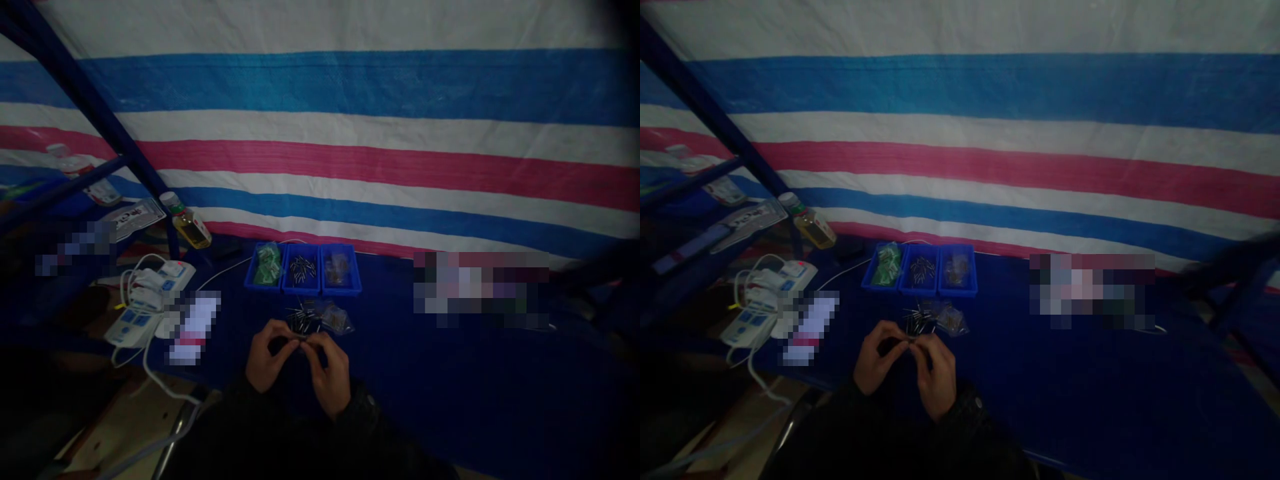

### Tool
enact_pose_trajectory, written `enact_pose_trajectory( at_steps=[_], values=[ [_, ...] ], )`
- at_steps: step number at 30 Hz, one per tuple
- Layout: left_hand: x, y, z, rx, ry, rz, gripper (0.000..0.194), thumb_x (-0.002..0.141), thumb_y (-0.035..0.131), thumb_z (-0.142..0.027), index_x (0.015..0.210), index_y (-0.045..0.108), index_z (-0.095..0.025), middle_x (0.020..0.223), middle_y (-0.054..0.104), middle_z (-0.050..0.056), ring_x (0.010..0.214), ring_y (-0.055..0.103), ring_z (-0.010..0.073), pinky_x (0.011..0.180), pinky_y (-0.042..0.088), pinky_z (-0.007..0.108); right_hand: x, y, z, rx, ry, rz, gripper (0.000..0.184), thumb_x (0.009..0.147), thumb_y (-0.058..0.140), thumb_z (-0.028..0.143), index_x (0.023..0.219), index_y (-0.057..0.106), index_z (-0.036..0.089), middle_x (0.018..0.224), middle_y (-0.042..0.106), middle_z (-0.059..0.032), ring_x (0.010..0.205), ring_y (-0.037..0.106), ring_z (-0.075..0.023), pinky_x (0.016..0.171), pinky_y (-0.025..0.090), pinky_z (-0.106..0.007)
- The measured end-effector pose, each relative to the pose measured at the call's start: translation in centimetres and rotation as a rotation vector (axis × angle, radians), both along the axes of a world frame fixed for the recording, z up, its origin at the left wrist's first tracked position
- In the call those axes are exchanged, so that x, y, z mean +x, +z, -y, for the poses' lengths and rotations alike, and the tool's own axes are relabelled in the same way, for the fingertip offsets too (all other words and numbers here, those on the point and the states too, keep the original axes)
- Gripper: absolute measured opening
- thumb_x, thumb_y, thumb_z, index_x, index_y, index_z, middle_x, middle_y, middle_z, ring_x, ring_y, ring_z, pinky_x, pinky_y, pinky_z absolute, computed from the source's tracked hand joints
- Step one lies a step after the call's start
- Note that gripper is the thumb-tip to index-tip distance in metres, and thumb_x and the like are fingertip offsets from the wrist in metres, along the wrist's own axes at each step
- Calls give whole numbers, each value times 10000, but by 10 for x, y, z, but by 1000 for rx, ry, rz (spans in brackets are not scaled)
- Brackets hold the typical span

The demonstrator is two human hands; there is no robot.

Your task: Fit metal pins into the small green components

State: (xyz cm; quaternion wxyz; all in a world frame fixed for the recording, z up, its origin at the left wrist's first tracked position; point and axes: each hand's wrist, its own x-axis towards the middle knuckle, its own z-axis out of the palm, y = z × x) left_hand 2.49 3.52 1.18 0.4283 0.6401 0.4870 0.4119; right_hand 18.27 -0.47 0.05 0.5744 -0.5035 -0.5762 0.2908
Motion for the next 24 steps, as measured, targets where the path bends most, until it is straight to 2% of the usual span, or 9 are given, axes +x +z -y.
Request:
enact_pose_trajectory(
  at_steps=[3, 7, 12, 16, 20, 24],
  values=[
    [-4, -5, 2, -6, 62, 46, 153, 861, 736, -310, 903, 692, -169, 855, 728, 43, 826, 707, 198, 793, 542, 297, 1, 6, 0, -35, 45, -9, 184, 998, 526, 228, 907, 686, 215, 844, 717, -45, 763, 679, -179, 730, 554, -289],
    [-6, -2, 4, 20, 36, 10, 164, 926, 666, -309, 927, 761, -175, 918, 757, 75, 889, 710, 215, 840, 538, 313, 5, 11, -1, -85, 77, -2, 204, 999, 518, 244, 996, 720, 212, 935, 760, -64, 817, 720, -190, 753, 574, -288],
    [-5, 0, 5, 52, -11, 36, 246, 990, 572, -299, 1073, 780, -199, 1044, 775, 94, 1001, 711, 236, 919, 529, 349, 7, 5, -2, -46, 72, 14, 240, 1004, 486, 233, 1100, 705, 209, 1027, 764, -70, 924, 729, -204, 841, 573, -312],
    [-4, -2, 2, 103, -56, -13, 228, 972, 608, -301, 1081, 790, -217, 1021, 779, 89, 995, 709, 237, 909, 534, 354, 5, 1, -3, -50, -7, 9, 173, 984, 565, 261, 1055, 718, 224, 999, 746, -54, 887, 711, -194, 766, 564, -292],
    [-5, -5, 0, 153, -59, -72, 183, 941, 659, -316, 980, 805, -213, 992, 763, 90, 928, 702, 228, 858, 534, 343, 5, 1, -4, 34, -99, 63, 162, 981, 576, 262, 955, 732, 222, 1016, 692, -77, 949, 681, -213, 825, 550, -320],
    [-6, -7, 0, 165, -63, -54, 167, 940, 657, -312, 948, 774, -193, 1002, 744, 91, 976, 691, 236, 864, 521, 333, 3, -2, -2, 21, -40, 85, 138, 993, 555, 257, 949, 683, 228, 952, 708, -55, 881, 688, -202, 795, 545, -310]
  ],
)
